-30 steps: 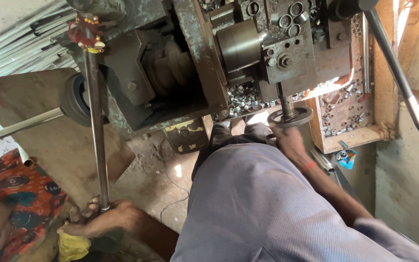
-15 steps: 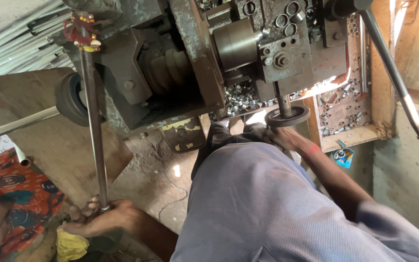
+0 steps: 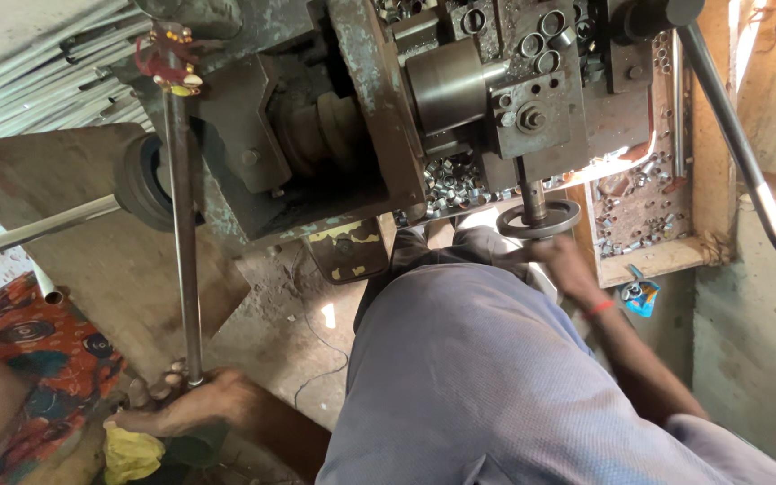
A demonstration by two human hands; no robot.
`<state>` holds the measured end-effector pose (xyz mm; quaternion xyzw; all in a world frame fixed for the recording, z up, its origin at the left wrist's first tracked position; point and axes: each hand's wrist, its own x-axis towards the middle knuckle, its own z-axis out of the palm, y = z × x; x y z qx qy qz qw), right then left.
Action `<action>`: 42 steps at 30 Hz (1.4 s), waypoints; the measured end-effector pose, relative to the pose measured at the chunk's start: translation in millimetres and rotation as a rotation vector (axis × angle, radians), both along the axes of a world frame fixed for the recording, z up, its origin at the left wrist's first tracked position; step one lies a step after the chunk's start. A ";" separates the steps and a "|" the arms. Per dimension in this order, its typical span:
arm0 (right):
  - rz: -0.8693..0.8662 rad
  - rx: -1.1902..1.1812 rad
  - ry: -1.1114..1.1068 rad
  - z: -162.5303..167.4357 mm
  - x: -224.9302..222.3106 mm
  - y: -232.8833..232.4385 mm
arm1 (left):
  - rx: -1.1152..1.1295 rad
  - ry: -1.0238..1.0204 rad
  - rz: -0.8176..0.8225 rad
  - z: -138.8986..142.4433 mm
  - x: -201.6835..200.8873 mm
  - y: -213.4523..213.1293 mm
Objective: The person operates an industrial machine by manually pulling long levers and turning a small wheel to process metal rings. The person moves the levers back and forth to control the machine's internal components while metal scrap and rings accumulate in the workspace.
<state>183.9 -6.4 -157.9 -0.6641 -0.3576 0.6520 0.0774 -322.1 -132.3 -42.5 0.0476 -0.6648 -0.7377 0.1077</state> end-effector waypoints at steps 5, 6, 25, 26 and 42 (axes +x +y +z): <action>0.049 0.235 -0.164 -6.0 14.5 10.2 | -0.009 -0.018 -0.017 -1.7 0.9 -0.9; 0.247 0.403 -0.166 -7.8 12.1 9.7 | -0.022 -0.003 -0.010 -2.8 0.6 -1.6; -0.625 0.093 -0.333 -3.8 8.9 5.9 | -0.061 0.022 0.044 -2.5 3.9 0.2; -0.633 0.091 -0.325 -5.2 8.8 5.0 | -0.063 0.024 0.034 -3.4 3.8 -0.2; -0.036 -0.130 -0.310 6.9 -27.3 -8.6 | -0.025 0.032 -0.052 -8.7 3.9 -6.6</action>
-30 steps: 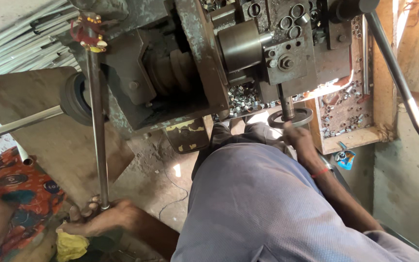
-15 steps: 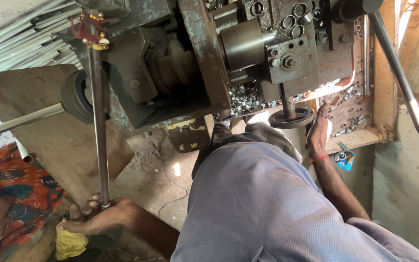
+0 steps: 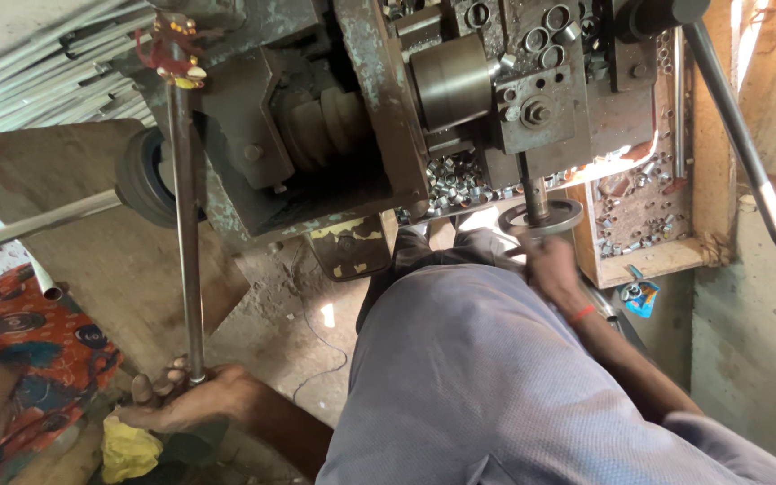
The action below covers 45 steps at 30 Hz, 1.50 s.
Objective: The person operates an industrial machine by manually pulling long levers and turning a small wheel to process metal rings. The person moves the levers back and forth to control the machine's internal components while metal scrap and rings accumulate in the workspace.
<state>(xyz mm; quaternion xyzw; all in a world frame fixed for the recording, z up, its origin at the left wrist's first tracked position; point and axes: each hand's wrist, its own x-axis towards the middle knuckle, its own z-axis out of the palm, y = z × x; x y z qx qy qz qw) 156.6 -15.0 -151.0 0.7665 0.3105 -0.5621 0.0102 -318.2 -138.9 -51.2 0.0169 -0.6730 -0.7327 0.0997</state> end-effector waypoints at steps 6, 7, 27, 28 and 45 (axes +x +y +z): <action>0.304 0.252 0.018 -28.3 17.4 24.4 | 0.039 -0.029 -0.001 1.7 -1.4 -0.7; 0.234 0.257 0.032 -20.7 30.6 25.9 | 0.052 -0.029 -0.016 1.7 -1.8 -1.7; 0.710 0.290 0.158 -16.2 15.4 30.1 | -0.014 -0.041 0.036 0.0 -3.7 -4.0; 0.548 0.347 0.253 -8.5 13.0 23.3 | -0.030 -0.031 0.034 0.6 -4.9 -1.6; -0.507 0.230 0.172 -7.2 22.6 -10.8 | 0.036 -0.023 0.026 -6.0 -8.9 -7.2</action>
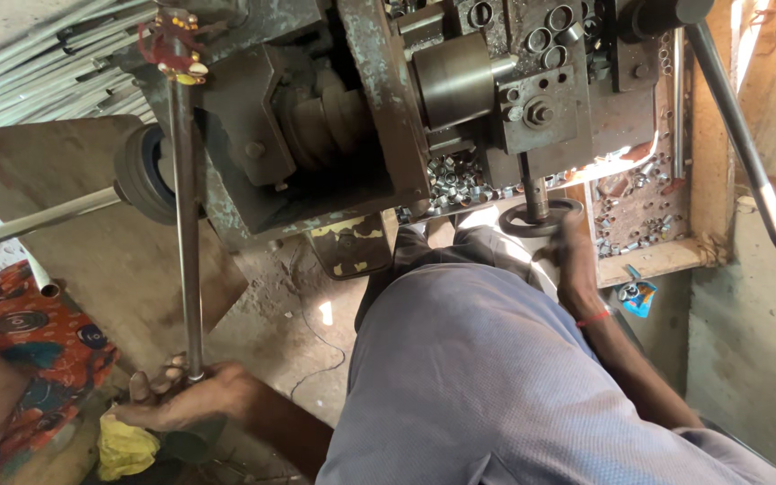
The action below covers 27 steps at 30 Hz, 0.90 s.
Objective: The person operates an industrial machine by manually pulling long levers and turning a small wheel to process metal rings. The person moves the levers back and forth to control the machine's internal components while metal scrap and rings accumulate in the workspace.
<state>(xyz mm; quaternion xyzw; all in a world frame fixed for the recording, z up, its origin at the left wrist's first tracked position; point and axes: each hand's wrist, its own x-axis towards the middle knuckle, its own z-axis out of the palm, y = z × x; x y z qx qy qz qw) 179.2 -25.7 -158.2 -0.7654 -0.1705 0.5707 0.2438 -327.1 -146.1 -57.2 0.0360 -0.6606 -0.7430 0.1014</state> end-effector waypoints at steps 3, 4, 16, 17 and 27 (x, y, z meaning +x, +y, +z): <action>-0.123 0.093 -0.100 -0.7 13.7 8.9 | 0.006 0.015 -0.016 0.9 1.6 0.7; -0.096 0.097 -0.101 -1.3 17.1 14.3 | 0.019 0.020 -0.028 1.7 2.1 1.7; -0.152 0.141 -0.019 -8.9 13.5 26.5 | -0.067 0.012 -0.013 10.4 12.3 8.6; -0.146 0.111 -0.026 -8.7 14.0 28.5 | -0.055 0.006 -0.017 10.3 11.9 8.0; 0.395 -0.108 -0.313 14.8 -2.3 11.9 | -0.017 0.004 0.013 1.1 2.5 4.4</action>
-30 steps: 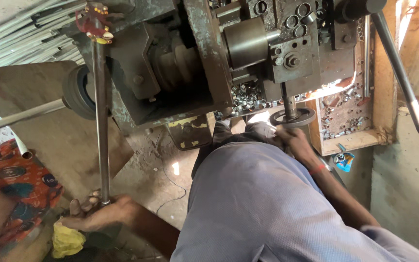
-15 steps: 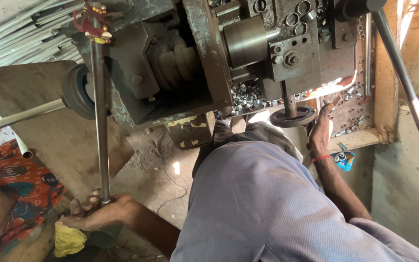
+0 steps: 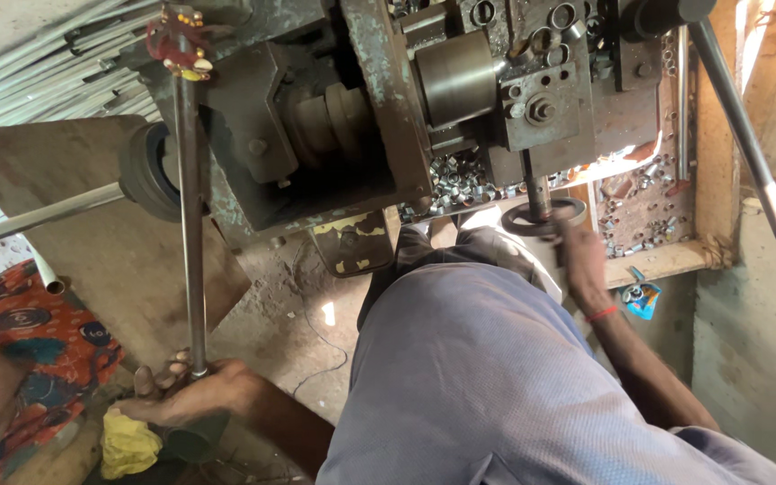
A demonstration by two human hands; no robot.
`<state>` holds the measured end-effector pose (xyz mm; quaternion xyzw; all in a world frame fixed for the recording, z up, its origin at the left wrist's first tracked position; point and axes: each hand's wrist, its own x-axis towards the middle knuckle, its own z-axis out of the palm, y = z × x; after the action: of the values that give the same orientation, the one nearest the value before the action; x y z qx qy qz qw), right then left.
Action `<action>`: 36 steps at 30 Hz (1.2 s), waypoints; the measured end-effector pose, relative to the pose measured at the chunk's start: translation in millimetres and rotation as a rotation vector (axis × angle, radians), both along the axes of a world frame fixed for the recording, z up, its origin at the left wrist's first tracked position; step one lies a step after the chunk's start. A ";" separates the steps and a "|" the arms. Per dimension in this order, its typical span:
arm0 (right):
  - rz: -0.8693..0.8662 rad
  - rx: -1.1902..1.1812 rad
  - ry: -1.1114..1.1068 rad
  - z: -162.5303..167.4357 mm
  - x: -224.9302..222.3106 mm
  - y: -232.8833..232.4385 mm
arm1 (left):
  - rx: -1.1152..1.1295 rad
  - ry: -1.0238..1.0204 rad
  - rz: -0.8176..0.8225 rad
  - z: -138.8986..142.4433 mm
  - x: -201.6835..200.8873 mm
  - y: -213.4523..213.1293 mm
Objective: The person operates an industrial machine by manually pulling long levers and turning a small wheel to process metal rings. The person moves the levers back and forth to control the machine's internal components while metal scrap and rings accumulate in the workspace.
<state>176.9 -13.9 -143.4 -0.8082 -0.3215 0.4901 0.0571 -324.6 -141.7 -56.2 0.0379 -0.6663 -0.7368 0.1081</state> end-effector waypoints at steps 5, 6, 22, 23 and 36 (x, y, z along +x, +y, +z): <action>0.490 0.002 0.156 -28.9 -18.3 11.3 | 0.061 -0.023 -0.054 3.9 0.5 0.4; 0.501 0.109 0.178 -32.4 -15.3 16.6 | 0.047 -0.023 -0.055 5.1 1.3 0.1; 0.957 -0.075 -0.010 -35.2 10.3 54.4 | 0.177 -0.028 -0.266 -0.9 22.2 -11.4; 0.992 -0.108 -0.045 -35.6 8.1 55.4 | 0.145 -0.036 -0.210 -0.5 21.3 -12.2; 0.411 0.096 0.207 3.9 19.7 26.9 | 0.010 -0.005 -0.028 3.8 1.0 1.5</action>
<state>196.7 13.0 -139.5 -0.6674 -0.4947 0.5560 0.0271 -323.6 -140.2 -52.3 0.0311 -0.6633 -0.7416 0.0958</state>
